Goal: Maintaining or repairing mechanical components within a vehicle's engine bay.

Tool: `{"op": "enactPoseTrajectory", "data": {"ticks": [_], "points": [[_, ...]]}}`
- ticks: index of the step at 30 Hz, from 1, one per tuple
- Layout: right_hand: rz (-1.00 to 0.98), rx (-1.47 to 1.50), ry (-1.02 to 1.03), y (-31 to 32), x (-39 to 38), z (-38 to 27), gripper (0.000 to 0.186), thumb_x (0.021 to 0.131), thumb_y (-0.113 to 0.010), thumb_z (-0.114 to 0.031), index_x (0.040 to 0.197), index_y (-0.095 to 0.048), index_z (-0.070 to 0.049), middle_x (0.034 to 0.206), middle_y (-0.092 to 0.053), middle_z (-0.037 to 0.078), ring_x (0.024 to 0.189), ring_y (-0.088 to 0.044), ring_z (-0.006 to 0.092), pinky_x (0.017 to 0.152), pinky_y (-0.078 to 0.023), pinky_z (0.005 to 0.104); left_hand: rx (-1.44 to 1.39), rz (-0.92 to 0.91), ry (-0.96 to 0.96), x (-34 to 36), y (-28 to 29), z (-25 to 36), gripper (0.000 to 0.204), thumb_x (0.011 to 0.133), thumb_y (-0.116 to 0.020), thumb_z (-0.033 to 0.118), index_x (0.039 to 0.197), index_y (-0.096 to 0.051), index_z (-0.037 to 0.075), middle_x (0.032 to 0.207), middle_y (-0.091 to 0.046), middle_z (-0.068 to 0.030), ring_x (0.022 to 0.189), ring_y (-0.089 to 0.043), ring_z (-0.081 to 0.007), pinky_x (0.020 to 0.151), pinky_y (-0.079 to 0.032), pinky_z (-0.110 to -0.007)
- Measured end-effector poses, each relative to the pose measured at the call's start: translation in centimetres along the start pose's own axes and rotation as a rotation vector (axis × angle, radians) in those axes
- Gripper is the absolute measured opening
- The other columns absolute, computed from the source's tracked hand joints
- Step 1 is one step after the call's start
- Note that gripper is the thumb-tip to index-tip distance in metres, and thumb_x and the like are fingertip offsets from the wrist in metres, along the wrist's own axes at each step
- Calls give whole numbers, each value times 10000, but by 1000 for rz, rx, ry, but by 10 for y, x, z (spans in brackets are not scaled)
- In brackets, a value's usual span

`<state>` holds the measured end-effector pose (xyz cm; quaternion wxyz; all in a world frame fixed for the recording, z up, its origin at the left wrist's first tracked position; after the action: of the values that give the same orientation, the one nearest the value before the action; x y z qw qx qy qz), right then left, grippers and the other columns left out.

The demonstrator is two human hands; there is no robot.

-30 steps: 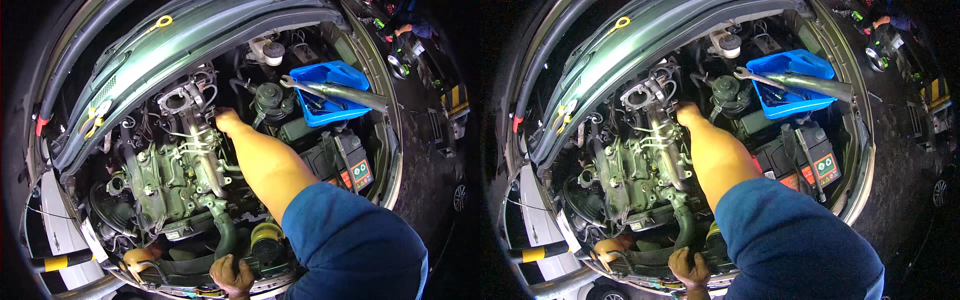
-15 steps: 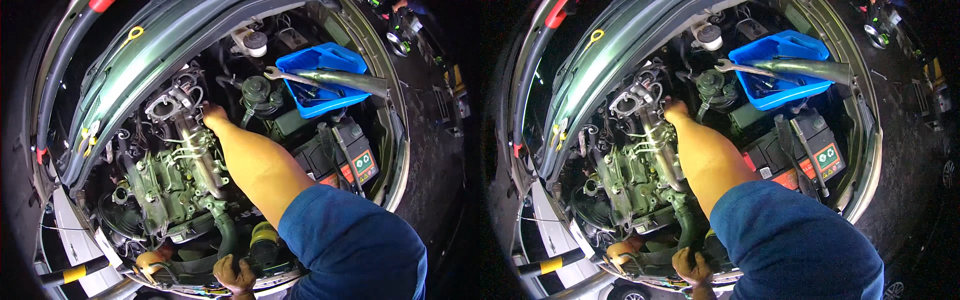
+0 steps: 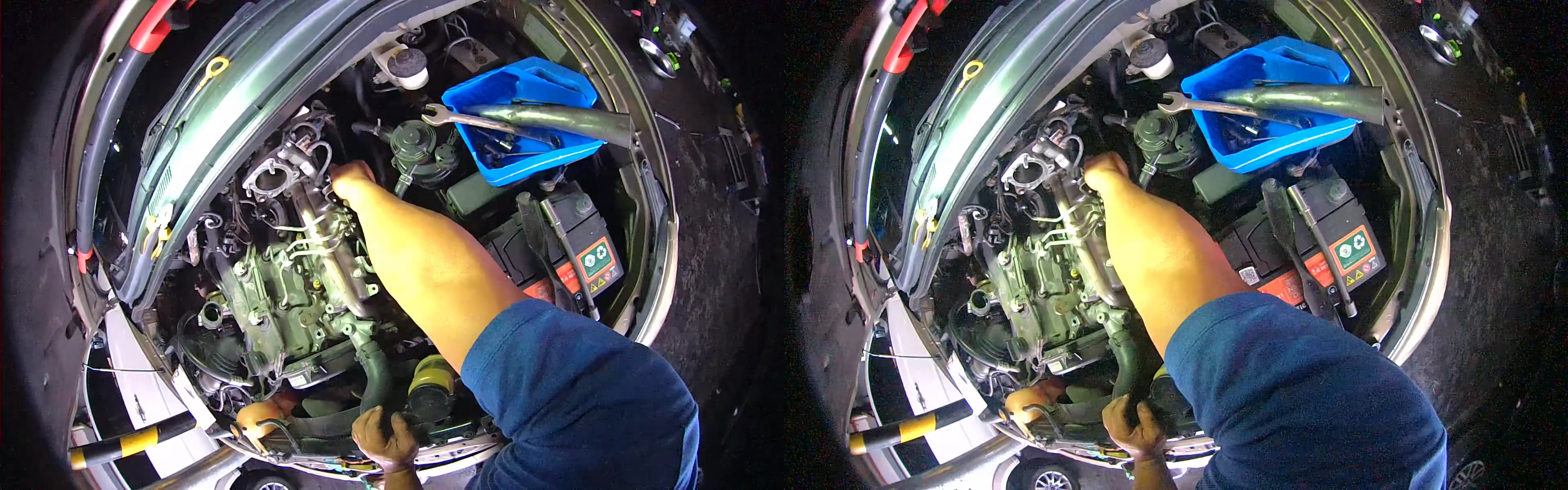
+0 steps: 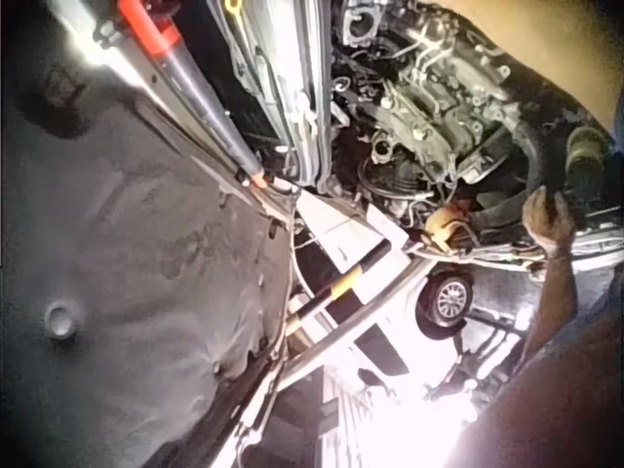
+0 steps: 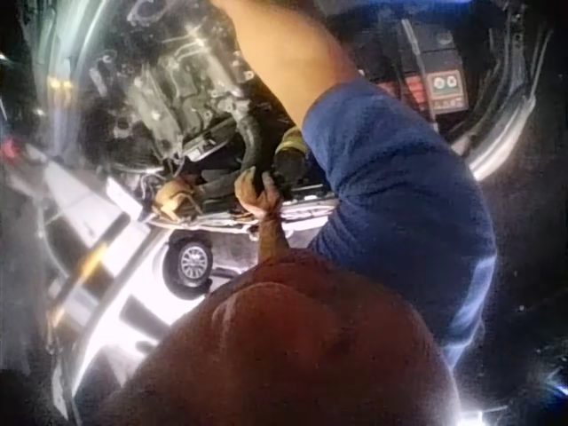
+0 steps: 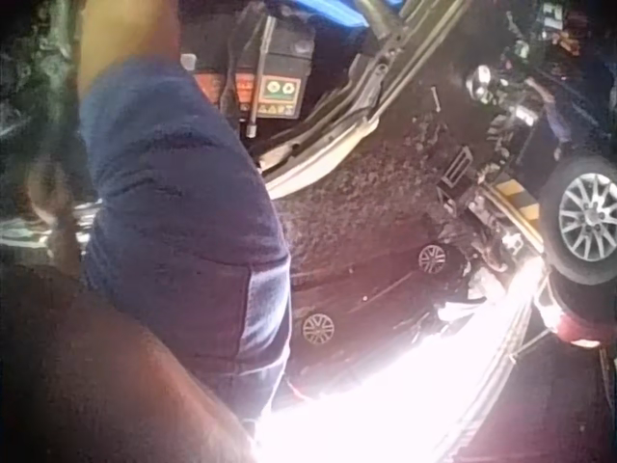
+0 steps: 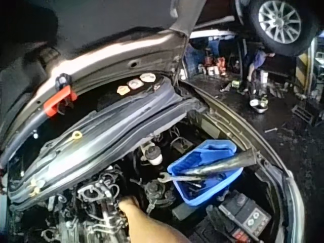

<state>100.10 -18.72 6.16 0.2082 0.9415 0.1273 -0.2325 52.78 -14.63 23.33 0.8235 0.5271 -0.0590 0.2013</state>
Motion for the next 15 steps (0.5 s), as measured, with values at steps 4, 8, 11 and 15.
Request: {"op": "enactPoseTrajectory", "data": {"ticks": [4, 8, 11, 15], "points": [[-17, -38, -40, -5, 10, 6, 234, 851, -581, -167, 1026, -728, -118, 922, -749, 64, 828, -724, 260, 676, -589, 443, -1, 22, -16, -1, 0, 1, 286, 763, -686, 172, 977, -634, -10, 929, -626, -166, 865, -583, -340, 816, -446, -450], [-22, -533, 246, -7, 7, -23, 253, 851, -578, -183, 1037, -735, -112, 956, -748, 49, 844, -719, 294, 672, -571, 513, -5, 31, -22, -2, -2, 2, 291, 786, -686, 198, 972, -635, -20, 920, -624, -170, 861, -582, -344, 810, -450, -449], [-93, -644, 285, -10, -5, -27, 347, 918, -471, -202, 1190, -657, -92, 1192, -663, 145, 1048, -668, 278, 888, -540, 392, -27, 37, 11, -3, -2, -1, 298, 806, -683, 220, 962, -636, -30, 907, -622, -173, 861, -581, -349, 808, -452, -448], [0, -402, 240, -2, -8, -17, 328, 876, -508, -205, 1095, -700, -54, 1152, -678, 155, 1068, -659, 295, 880, -538, 391, -32, 33, 21, -4, -2, -2, 304, 816, -678, 232, 951, -637, -37, 897, -620, -176, 857, -579, -349, 802, -452, -441]]}}
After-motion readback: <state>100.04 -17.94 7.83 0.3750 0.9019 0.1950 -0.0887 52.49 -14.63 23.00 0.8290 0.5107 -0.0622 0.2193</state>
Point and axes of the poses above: each hand's wrist, its own x-axis towards the middle knuckle, its own y-axis out of the back of the hand, z = x × y, the point moved 9 cm from there along x, towards the middle knuckle
